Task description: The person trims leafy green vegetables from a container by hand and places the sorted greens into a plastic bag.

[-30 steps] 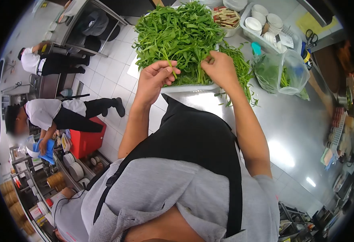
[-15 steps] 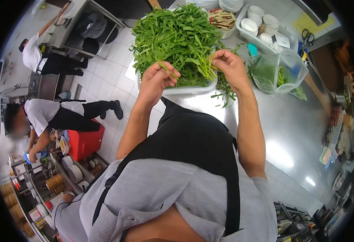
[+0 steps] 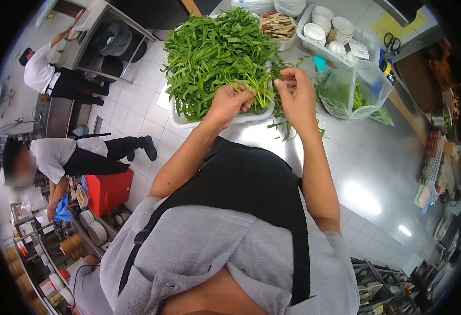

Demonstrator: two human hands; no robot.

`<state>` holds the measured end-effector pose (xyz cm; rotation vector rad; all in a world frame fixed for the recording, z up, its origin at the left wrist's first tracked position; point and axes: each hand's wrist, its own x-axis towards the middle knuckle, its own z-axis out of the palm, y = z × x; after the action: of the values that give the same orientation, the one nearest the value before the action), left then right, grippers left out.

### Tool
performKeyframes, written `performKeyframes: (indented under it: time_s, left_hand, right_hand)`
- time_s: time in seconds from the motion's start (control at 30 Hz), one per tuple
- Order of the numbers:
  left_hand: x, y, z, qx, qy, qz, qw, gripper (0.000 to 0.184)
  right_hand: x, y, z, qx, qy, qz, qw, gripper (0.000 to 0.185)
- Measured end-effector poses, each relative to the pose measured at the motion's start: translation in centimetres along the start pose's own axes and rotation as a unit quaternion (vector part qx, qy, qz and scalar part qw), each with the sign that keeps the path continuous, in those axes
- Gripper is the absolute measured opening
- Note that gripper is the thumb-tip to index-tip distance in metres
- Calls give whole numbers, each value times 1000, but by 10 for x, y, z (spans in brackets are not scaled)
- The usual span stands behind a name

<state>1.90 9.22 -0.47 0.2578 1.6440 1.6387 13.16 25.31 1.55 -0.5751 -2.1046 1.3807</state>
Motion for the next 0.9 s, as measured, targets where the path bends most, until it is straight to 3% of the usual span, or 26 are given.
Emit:
performKeyframes:
  time_s: [0.03, 0.13, 0.27, 0.4, 0.53, 0.77, 0.9]
  left_hand:
    - [-2, 2, 2, 2, 5, -2, 1000, 22]
    - [0, 0, 1, 9, -4, -3, 1000, 21]
    - [0, -2, 3, 3, -9, 1, 1000, 19]
    - [-11, -6, -5, -3, 6, 42, 999, 20]
    - [-34, 11, -8, -1, 68, 100, 993, 21]
    - [-46, 43, 16, -57, -59, 126, 989, 26]
    - [-37, 42, 27, -72, -66, 104, 990, 26]
  right_hand:
    - [-3, -4, -3, -33, 42, -35, 998, 24]
    - [-18, -30, -18, -114, -86, 49, 988, 26]
    - [-23, -14, -6, -122, -91, 37, 988, 25]
    - [-17, -19, -24, 72, -72, 116, 988, 17]
    - [-11, -18, -42, 159, -63, 128, 977, 18]
    - [-10, -29, -38, 209, -86, 122, 967, 17]
    - [-13, -31, -34, 191, -100, 112, 970, 14]
